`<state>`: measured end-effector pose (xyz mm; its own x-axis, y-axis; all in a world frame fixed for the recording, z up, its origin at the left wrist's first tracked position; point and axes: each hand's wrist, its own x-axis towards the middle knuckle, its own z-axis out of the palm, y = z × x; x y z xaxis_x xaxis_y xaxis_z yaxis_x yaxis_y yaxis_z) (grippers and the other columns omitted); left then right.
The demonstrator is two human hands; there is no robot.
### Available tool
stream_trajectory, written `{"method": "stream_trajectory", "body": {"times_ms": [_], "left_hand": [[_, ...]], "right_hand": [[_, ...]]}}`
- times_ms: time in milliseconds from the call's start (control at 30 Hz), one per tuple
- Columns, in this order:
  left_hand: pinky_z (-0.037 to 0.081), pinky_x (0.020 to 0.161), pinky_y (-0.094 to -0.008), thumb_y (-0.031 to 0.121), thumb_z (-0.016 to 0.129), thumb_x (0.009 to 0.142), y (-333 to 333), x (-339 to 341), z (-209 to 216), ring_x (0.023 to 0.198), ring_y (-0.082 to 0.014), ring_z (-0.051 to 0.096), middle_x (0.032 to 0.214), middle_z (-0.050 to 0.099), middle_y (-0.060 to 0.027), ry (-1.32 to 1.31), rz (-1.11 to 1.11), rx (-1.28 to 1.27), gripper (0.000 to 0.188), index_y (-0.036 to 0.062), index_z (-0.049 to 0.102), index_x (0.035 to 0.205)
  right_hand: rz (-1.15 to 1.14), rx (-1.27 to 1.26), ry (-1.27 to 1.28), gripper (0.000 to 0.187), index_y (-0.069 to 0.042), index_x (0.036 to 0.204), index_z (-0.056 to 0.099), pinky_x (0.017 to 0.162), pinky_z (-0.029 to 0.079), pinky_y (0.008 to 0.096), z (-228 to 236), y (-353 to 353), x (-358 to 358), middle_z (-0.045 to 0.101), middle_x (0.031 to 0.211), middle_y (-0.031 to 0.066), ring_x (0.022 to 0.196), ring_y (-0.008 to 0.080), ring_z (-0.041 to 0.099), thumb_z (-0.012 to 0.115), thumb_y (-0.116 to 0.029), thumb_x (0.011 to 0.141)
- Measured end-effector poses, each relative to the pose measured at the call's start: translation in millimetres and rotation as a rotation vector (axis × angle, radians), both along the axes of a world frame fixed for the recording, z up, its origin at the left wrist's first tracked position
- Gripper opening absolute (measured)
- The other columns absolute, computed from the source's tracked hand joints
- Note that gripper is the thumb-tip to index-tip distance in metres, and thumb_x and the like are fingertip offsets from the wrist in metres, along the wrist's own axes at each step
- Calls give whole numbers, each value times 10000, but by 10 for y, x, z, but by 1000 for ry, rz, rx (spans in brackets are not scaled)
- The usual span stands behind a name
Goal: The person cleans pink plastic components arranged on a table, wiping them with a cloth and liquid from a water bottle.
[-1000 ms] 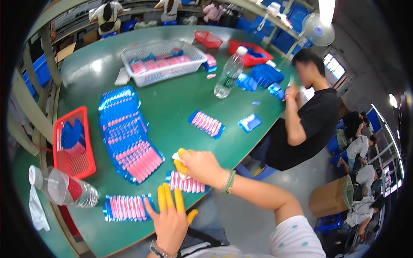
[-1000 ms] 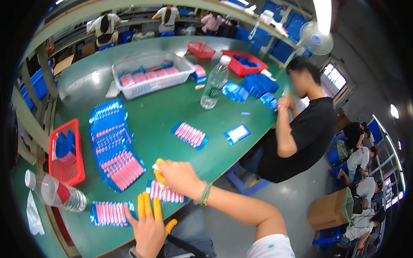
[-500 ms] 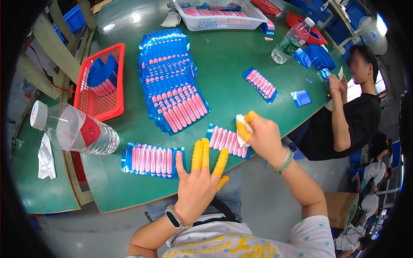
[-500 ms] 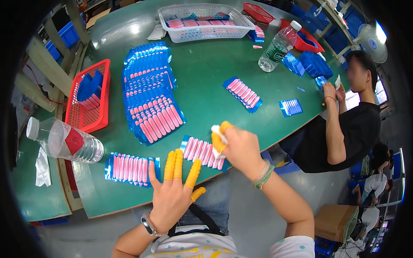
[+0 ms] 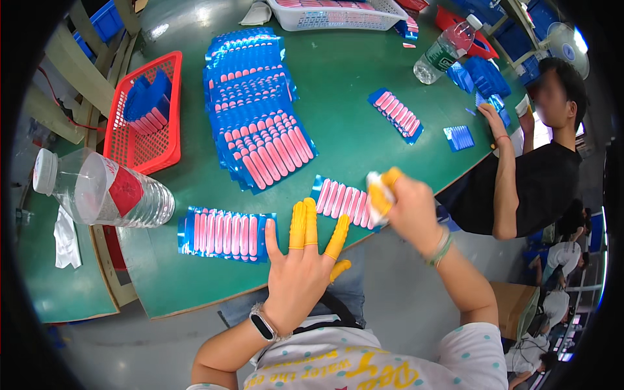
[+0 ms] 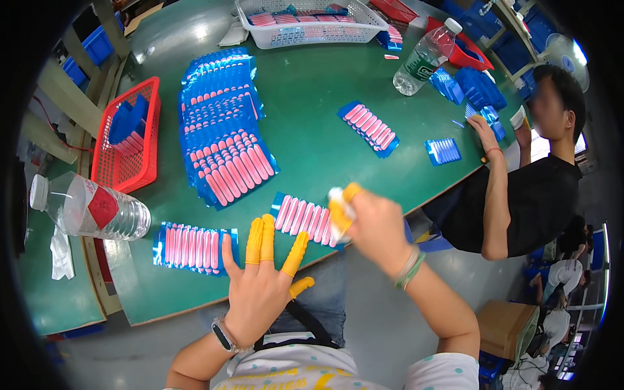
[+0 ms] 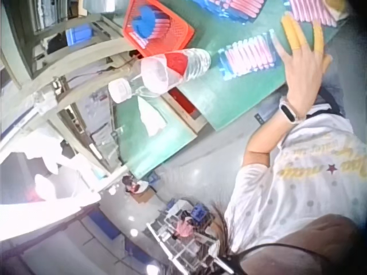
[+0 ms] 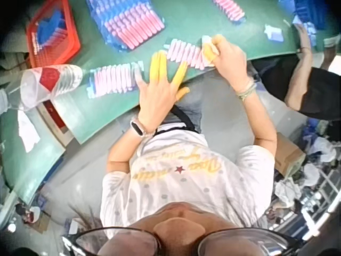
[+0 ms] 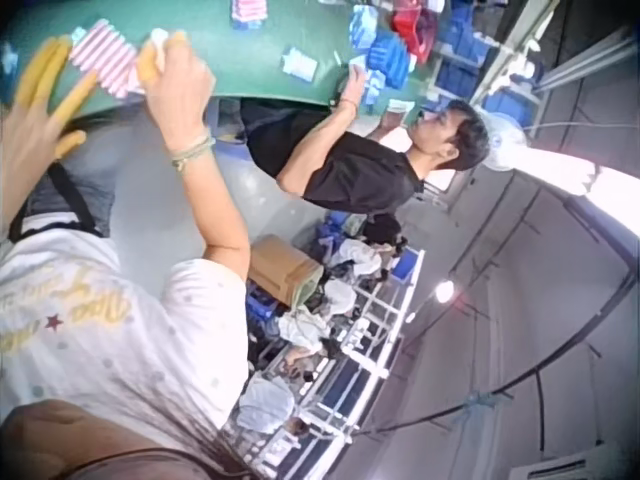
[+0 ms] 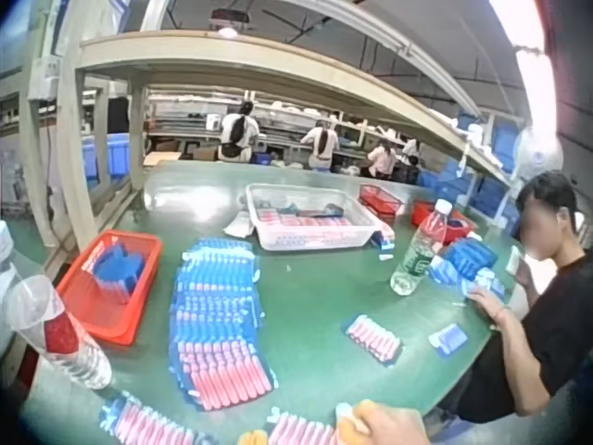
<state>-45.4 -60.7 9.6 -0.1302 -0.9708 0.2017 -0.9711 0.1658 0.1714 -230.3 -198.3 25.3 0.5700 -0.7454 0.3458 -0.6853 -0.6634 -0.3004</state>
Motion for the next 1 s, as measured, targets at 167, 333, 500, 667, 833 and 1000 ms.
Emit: {"method": "stream_trajectory", "body": {"times_ms": [167,333,500,667,833,1000], "left_hand": [[108,1110,-721,512,685,813,24,2,-88,1388,-348,408,1427,478,-268,-49,5,-33,604,332,581,1380],[109,1111,-719,509,691,805,18,-18,-37,1386,-353,406,1434,469,-274,-34,-6,-27,614,341,579,1385],[123,1109,-716,498,705,792,-3,-5,-56,1378,-357,413,1439,461,-283,-17,-12,-52,637,336,574,1394],[131,1105,-712,501,705,792,7,11,-66,1384,-359,410,1417,486,-274,-19,-4,-49,649,319,572,1400],[127,1103,-704,514,700,808,135,88,-62,1357,-348,446,1396,527,-189,5,-12,-107,646,217,598,1373],[35,1120,-704,630,659,820,638,503,175,1381,-414,335,1464,434,-172,63,306,-135,660,209,631,1328]], "right_hand": [[128,-79,75,269,-63,788,584,523,494,418,-30,267,65,616,682,141,595,326,638,770,-256,814],[-163,138,-24,224,-59,874,617,528,488,408,14,37,-107,599,672,120,584,319,629,772,-193,783],[85,-26,-6,243,-44,820,592,527,490,410,-1,253,-115,603,677,140,609,337,630,755,-224,832],[0,114,-24,229,-63,887,613,533,489,429,-21,414,-78,615,715,134,633,350,636,766,-218,815],[-30,681,-383,139,-22,933,614,539,479,294,44,570,-77,666,741,60,607,125,633,725,-84,877],[-11,802,-723,107,-3,939,579,583,432,201,-25,602,-19,614,765,0,653,35,550,679,-25,913]]}}
